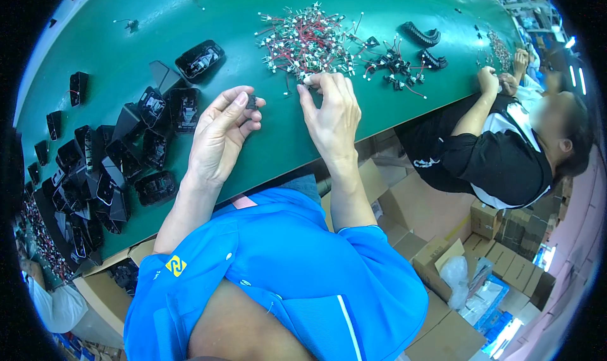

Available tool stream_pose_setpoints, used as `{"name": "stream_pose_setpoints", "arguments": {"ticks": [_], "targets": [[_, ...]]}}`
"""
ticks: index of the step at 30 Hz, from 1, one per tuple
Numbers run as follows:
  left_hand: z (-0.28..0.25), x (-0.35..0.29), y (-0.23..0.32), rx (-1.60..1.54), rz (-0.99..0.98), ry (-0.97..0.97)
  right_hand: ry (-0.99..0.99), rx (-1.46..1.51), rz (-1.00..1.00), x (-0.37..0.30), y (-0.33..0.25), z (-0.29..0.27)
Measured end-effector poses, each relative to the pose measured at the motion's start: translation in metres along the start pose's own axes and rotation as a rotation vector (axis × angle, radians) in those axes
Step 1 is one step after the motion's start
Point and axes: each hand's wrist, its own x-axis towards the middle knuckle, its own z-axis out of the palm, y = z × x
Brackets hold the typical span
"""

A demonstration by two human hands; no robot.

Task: Manually assembling small pins and electronic components into plastic housings on a production line.

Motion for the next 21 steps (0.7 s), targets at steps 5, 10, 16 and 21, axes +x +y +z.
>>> {"name": "stream_pose_setpoints", "arguments": {"ticks": [5,10,16,21], "targets": [[0.001,-0.002,-0.001,0.002,0.006,0.011,-0.041,0.06,-0.012,0.018,-0.012,-0.024],[0.001,-0.003,0.002,-0.055,0.004,-0.024,0.053,0.28,-0.117,0.043,-0.02,-0.036],[0.002,-0.003,0.006,-0.116,0.005,-0.054,-0.078,0.898,0.016,0.017,-0.043,-0.017],[-0.001,-0.003,0.001,-0.084,0.022,-0.074,-0.183,0.991,0.129,0.003,-0.045,-0.01]]}}
